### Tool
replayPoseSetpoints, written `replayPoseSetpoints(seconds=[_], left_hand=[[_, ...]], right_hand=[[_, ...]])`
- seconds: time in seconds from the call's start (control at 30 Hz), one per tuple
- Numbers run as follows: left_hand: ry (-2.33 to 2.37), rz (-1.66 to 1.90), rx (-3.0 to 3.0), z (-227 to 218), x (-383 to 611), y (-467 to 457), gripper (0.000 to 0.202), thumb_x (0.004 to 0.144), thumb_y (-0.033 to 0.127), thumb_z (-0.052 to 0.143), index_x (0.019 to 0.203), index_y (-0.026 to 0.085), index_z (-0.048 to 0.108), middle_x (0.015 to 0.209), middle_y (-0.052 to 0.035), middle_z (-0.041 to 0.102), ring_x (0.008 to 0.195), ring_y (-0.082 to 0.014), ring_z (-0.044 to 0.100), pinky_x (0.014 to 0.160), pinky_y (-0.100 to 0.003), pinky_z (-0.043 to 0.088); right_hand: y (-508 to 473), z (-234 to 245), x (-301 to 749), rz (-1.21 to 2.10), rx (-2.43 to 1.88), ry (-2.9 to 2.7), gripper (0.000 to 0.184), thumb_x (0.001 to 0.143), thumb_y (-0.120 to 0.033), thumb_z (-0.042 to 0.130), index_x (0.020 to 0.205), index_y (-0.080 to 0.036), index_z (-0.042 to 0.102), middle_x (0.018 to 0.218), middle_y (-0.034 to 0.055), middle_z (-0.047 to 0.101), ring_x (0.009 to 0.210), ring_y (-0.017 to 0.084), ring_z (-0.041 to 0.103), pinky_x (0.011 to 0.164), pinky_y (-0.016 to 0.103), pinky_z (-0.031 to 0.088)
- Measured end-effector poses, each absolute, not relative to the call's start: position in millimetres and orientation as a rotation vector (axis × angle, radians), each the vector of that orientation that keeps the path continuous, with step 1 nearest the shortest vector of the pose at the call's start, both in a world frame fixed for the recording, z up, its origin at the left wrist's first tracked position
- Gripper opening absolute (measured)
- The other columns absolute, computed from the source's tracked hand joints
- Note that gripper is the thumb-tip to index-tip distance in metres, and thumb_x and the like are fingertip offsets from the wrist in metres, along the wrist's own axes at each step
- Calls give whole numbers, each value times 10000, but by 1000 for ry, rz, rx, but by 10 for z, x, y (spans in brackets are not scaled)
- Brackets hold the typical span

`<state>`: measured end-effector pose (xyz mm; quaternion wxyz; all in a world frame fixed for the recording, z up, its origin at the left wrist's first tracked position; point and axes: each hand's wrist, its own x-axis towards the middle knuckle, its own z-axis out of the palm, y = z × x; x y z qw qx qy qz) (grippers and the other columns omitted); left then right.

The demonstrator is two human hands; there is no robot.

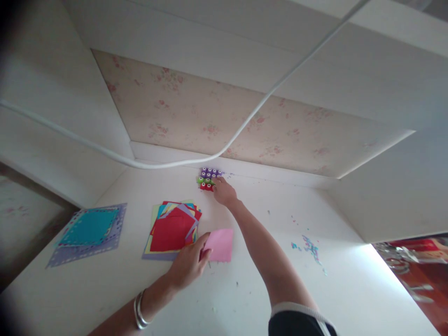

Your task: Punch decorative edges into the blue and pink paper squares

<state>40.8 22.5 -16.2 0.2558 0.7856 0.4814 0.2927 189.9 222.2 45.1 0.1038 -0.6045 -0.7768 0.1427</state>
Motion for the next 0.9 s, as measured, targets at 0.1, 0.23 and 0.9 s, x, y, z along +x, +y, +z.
replayPoseSetpoints(seconds=[0.1, 0.23, 0.9], left_hand=[[1313, 790, 2072, -157, 397, 250, 511, 947, 277, 440, 1439, 207, 320, 983, -117, 714, 727, -228, 705, 655, -314, 552], [1310, 780, 2085, -152, 378, 252, 601, 954, 269, 429, 1504, 204, 198, 1009, -125, 712, 734, -233, 706, 660, -322, 552], [1305, 964, 1899, -125, 362, 365, 236, 889, 154, 487, 1049, 216, 649, 1013, -41, 704, 935, -166, 666, 874, -290, 521]], right_hand=[[2229, 417, 1874, 394, -1787, -2359, 365, 953, -242, 424, 1286, -241, 574, 1357, 86, 518, 1113, 244, 579, 950, 349, 426], [2238, 384, 1875, 372, -1786, -2392, 331, 958, -254, 426, 1234, -237, 608, 1269, 89, 579, 1076, 232, 592, 931, 335, 430], [1365, 308, 2729, 1045, -1637, -1645, 245, 829, -400, 615, 986, -213, 642, 932, 60, 742, 854, 192, 709, 732, 288, 528]])
